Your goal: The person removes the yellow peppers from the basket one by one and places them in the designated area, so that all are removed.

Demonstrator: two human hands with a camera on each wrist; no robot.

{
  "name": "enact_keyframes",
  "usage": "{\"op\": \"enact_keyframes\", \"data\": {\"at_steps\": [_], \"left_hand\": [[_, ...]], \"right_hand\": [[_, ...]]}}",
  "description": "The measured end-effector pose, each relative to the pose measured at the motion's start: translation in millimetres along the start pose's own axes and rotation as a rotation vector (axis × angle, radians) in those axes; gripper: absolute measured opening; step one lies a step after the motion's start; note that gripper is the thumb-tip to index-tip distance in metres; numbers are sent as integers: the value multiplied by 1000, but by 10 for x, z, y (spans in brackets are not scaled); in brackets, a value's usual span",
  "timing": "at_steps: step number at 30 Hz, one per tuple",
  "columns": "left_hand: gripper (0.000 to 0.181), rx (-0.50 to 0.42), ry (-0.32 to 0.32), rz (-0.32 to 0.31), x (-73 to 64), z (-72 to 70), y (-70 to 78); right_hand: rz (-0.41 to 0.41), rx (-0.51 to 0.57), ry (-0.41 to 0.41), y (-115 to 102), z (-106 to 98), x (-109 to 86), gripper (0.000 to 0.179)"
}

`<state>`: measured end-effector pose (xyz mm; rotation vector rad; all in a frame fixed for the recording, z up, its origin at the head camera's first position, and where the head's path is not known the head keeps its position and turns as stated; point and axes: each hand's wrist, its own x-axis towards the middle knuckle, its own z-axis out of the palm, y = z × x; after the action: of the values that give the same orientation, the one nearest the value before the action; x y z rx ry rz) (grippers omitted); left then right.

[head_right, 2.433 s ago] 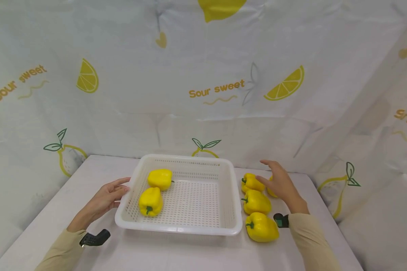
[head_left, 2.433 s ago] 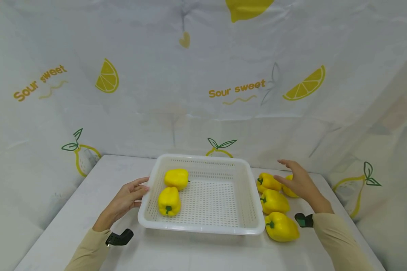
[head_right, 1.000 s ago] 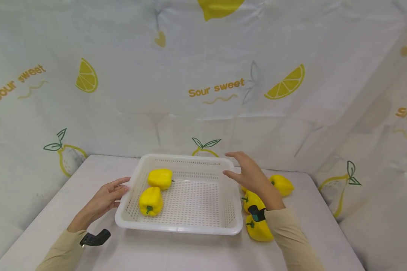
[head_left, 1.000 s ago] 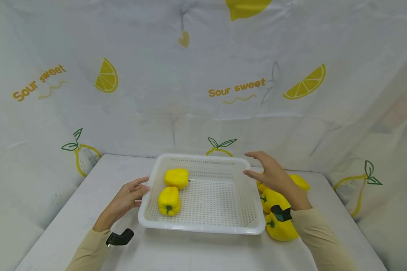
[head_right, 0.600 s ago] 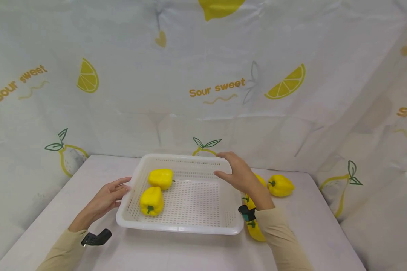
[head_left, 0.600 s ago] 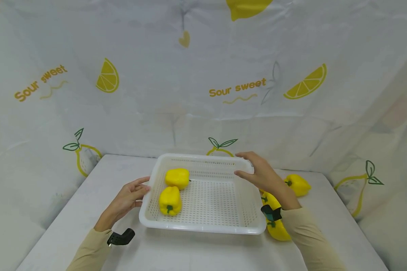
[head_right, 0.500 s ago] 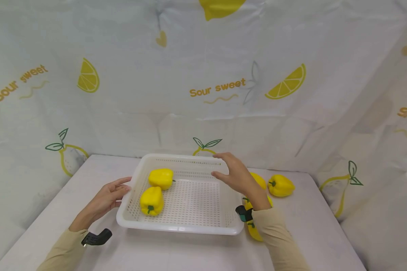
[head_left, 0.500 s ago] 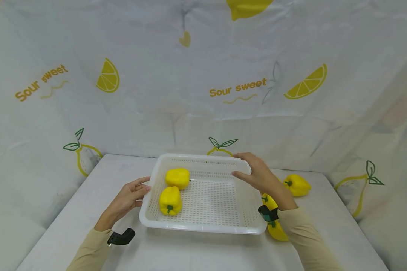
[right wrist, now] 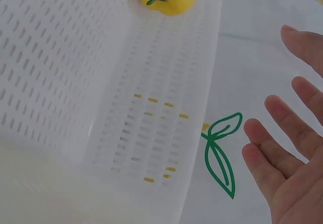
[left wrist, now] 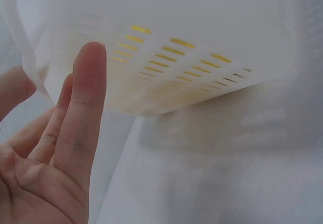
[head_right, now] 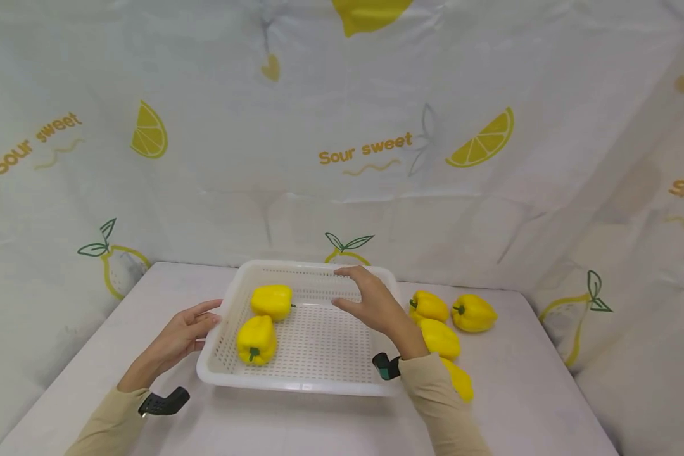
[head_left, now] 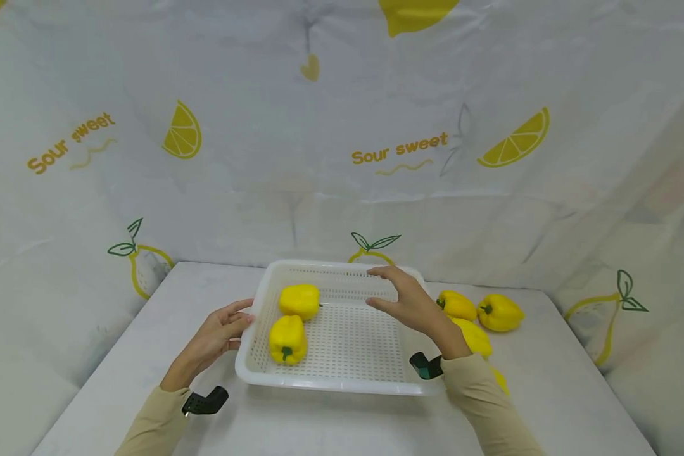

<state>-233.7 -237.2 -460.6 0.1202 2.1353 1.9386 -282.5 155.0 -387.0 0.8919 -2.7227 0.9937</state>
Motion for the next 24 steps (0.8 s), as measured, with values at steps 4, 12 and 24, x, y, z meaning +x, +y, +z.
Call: {"op": "enact_keyframes", "data": {"at_steps": [4, 12, 24], "left_hand": [[69, 3, 11, -6, 1, 5, -1], [69, 8, 9, -7, 7, -7, -13], [69, 4, 9, -10, 12, -14, -20]], "right_hand": [[2, 6, -13, -14, 86, 24, 54], [-8, -18, -68, -43, 262, 83, 50], [-47, -79, -228, -152, 447, 202, 45]]}}
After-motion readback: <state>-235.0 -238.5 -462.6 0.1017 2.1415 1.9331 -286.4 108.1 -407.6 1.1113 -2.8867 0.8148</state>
